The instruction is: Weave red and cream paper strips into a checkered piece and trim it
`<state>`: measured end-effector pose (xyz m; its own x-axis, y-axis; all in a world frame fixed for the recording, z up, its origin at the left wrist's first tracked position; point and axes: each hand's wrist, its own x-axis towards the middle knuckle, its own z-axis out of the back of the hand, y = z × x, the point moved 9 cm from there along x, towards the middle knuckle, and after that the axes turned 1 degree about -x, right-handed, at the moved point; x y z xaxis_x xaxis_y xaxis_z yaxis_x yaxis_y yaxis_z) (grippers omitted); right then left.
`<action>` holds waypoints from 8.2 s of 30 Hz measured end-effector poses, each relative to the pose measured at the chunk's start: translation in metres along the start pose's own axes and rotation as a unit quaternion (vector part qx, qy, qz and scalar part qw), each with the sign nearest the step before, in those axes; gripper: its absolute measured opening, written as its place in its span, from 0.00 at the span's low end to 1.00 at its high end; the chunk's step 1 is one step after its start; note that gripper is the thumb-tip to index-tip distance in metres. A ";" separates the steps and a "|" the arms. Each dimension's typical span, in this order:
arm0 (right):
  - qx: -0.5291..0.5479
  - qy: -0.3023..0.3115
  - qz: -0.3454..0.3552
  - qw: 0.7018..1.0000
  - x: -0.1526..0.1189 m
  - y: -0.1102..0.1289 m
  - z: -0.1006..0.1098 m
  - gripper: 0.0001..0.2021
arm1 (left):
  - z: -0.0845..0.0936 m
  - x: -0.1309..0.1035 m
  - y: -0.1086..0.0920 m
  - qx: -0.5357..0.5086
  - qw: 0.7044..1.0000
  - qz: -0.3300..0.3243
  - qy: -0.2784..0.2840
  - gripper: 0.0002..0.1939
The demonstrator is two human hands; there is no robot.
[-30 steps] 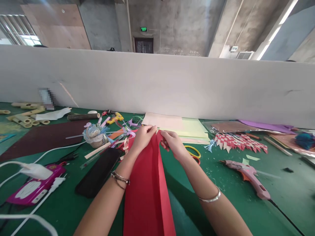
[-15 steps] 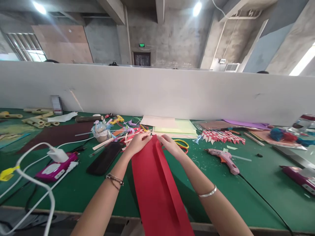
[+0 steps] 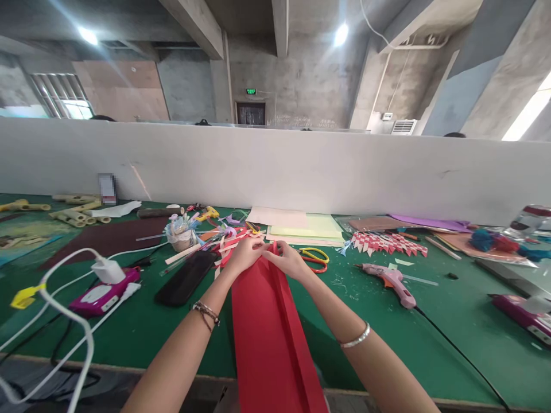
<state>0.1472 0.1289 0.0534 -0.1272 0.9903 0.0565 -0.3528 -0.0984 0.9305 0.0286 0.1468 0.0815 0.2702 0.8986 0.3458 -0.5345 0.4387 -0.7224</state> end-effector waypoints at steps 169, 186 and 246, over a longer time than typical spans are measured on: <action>-0.081 0.109 -0.038 0.990 -0.035 -0.053 0.006 0.09 | -0.005 -0.016 0.043 0.018 0.992 0.045 -0.120 0.16; 0.036 0.103 -0.122 0.986 -0.036 -0.068 0.013 0.20 | 0.009 -0.017 0.040 0.021 0.987 0.039 -0.155 0.16; 0.044 0.086 -0.159 0.982 -0.028 -0.087 0.031 0.17 | 0.031 -0.015 0.054 0.031 0.976 0.017 -0.215 0.16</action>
<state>0.2098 0.1124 -0.0176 -0.1815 0.9372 -0.2978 -0.3203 0.2300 0.9190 -0.0294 0.1575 0.0562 -0.1031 0.8279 0.5514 -0.5881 0.3963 -0.7050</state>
